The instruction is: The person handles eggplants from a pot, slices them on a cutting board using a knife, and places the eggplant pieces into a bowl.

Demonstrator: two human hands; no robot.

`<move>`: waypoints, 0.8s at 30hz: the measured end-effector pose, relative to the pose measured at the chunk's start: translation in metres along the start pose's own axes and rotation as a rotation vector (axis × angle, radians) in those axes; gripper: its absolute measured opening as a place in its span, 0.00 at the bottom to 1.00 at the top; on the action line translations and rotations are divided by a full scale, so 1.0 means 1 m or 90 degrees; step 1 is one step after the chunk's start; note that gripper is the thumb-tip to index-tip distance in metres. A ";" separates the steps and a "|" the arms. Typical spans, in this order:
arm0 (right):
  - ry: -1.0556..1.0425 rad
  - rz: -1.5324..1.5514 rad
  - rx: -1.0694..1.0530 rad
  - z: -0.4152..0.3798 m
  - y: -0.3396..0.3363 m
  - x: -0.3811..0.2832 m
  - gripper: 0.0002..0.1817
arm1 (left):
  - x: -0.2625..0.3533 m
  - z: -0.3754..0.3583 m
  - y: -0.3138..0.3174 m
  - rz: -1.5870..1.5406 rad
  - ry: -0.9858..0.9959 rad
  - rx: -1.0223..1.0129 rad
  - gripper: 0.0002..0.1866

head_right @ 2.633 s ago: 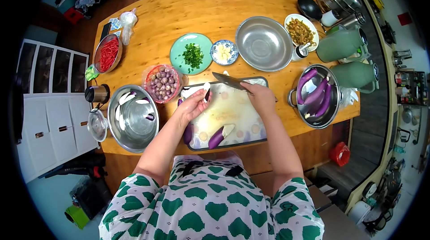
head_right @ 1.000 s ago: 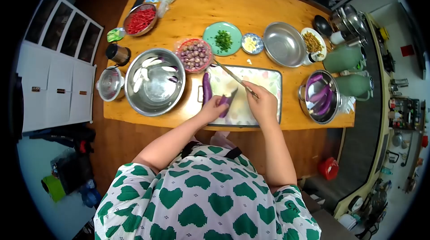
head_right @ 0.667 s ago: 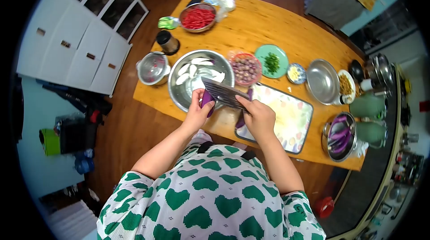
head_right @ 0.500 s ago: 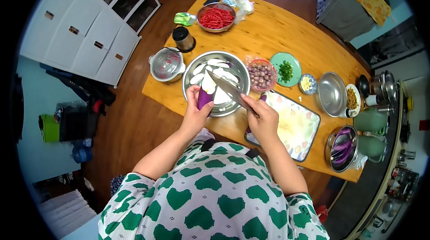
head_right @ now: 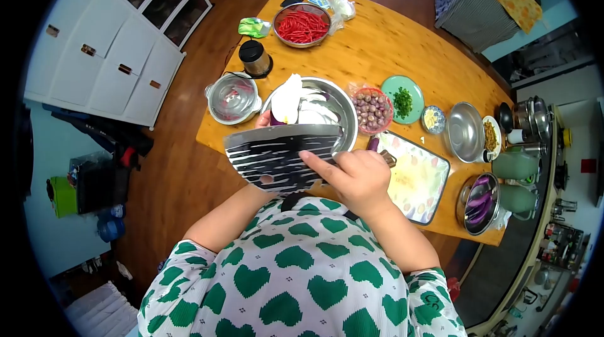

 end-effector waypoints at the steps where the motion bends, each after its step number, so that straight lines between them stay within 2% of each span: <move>1: -0.004 -0.001 -0.004 0.002 0.001 -0.003 0.31 | 0.004 0.003 0.003 -0.053 -0.003 -0.006 0.40; 7: 0.003 -0.020 -0.001 0.007 0.013 -0.013 0.31 | 0.006 0.007 0.002 -0.047 -0.030 -0.016 0.35; 8: 0.014 -0.030 -0.008 0.006 0.016 -0.013 0.31 | 0.005 0.006 -0.001 -0.152 -0.062 0.013 0.31; 9: 0.024 -0.040 -0.015 0.005 0.020 -0.014 0.31 | -0.004 0.004 -0.004 -0.358 -0.082 0.067 0.29; 11: 0.041 -0.046 -0.029 0.003 0.024 -0.013 0.31 | -0.014 -0.002 -0.014 -0.441 -0.160 0.038 0.28; 12: 0.049 -0.043 -0.036 0.002 0.026 -0.012 0.31 | -0.009 -0.006 -0.011 -0.363 -0.150 0.068 0.29; 14: 0.064 -0.039 -0.043 -0.001 0.029 -0.012 0.32 | -0.012 -0.015 -0.022 -0.201 -0.063 0.039 0.27; 17: 0.081 -0.039 -0.043 -0.006 0.031 -0.010 0.33 | 0.014 -0.020 -0.026 0.206 -0.046 -0.094 0.23; 19: 0.091 -0.046 -0.043 -0.010 0.034 -0.008 0.33 | 0.009 -0.026 -0.034 0.296 -0.046 -0.097 0.19; 21: 0.097 -0.063 -0.036 -0.014 0.038 -0.005 0.33 | 0.002 -0.030 -0.047 0.449 -0.043 -0.148 0.20; 24: 0.110 -0.070 -0.043 -0.016 0.039 0.003 0.33 | -0.012 -0.038 -0.044 0.428 -0.063 -0.045 0.27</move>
Point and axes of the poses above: each hand's wrist, its own z-axis towards the middle knuckle, its own y-axis out of the palm, x = y × z, the point moved 1 cm from there along z, towards the middle knuckle, and after that the axes turned 12 degrees about y, right-handed, at the moved point
